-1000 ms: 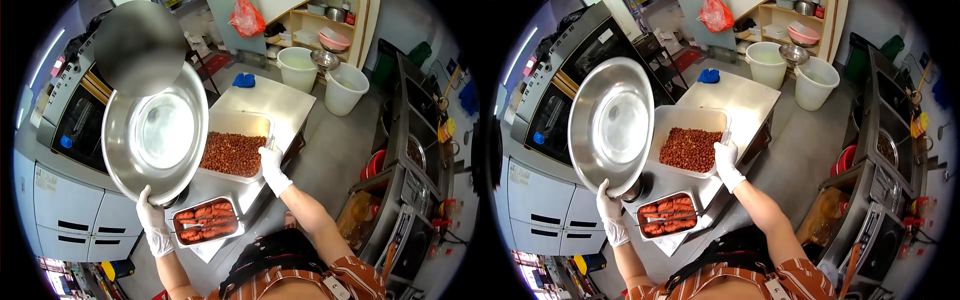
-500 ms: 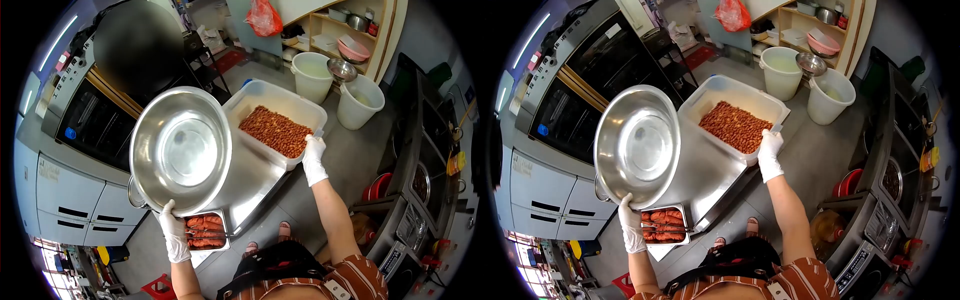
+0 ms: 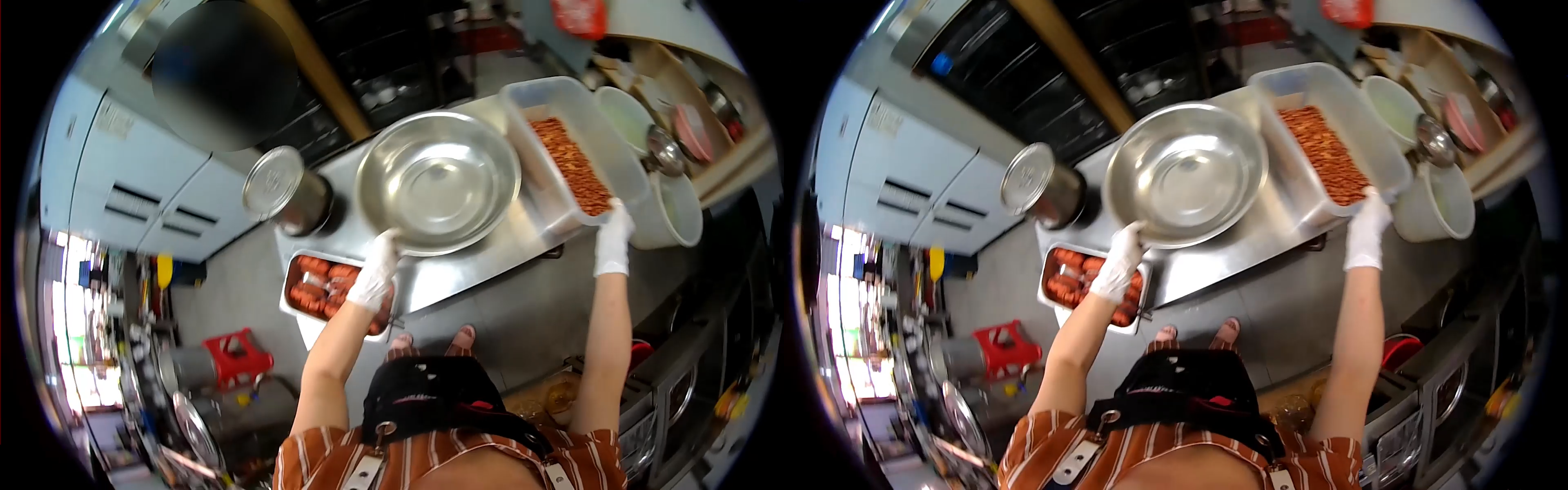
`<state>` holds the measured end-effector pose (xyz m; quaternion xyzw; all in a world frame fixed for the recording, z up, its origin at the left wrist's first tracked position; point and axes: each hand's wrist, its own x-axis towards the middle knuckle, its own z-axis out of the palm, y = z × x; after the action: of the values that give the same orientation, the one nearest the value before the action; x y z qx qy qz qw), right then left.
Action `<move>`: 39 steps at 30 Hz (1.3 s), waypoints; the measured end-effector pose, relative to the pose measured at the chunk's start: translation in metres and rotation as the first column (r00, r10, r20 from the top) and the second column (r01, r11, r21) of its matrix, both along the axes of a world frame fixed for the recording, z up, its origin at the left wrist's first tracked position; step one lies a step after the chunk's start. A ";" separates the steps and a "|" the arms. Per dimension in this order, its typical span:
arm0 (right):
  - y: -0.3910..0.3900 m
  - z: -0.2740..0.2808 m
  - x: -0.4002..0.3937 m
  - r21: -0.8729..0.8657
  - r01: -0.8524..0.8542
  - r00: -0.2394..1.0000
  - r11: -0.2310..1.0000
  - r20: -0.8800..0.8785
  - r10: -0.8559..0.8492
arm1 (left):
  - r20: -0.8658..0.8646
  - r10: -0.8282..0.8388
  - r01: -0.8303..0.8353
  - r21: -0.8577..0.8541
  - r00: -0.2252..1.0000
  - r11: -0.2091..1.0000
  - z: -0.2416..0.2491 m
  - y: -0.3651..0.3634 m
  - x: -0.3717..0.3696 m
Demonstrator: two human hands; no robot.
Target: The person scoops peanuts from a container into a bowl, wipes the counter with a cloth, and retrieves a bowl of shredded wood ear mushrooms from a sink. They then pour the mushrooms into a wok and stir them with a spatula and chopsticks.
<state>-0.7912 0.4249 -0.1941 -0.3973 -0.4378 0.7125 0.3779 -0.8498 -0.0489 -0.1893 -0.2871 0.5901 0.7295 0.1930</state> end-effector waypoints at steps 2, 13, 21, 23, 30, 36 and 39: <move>-0.020 0.033 0.011 -0.070 -0.080 0.993 0.994 0.084 0.086 | 0.004 -0.002 0.002 0.019 1.000 1.000 -0.032 -0.001 -0.008; -0.103 0.037 0.068 0.163 -0.057 0.971 0.985 0.238 0.016 | 0.006 -0.224 0.223 -0.069 0.975 0.972 -0.009 -0.001 0.007; -0.369 0.065 0.082 0.765 -0.642 0.653 0.057 0.506 0.564 | -0.197 -0.252 0.154 -0.411 0.947 0.898 0.026 -0.137 0.133; -0.416 0.061 0.074 0.719 -0.633 0.534 -0.286 0.673 0.511 | -0.191 -0.149 0.070 -0.368 0.970 0.927 0.006 -0.181 0.153; -0.510 0.041 0.055 0.424 -0.755 0.389 -0.500 0.904 0.180 | 0.269 -0.253 0.243 0.071 0.929 0.968 -0.015 -0.273 0.156; -0.517 0.025 0.043 0.309 -0.794 0.352 -0.523 0.936 0.018 | 0.192 -0.189 0.146 0.219 0.963 0.965 -0.040 -0.258 0.146; -0.521 0.020 0.047 0.278 -0.792 0.319 -0.544 0.948 0.020 | 0.174 -0.145 0.103 0.230 0.974 0.968 -0.051 -0.253 0.149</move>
<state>-0.7439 -0.0962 -0.1745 0.1452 -0.9862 0.0562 -0.0561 -0.7011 -0.3016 -0.2401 -0.2945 0.5016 0.7460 0.3244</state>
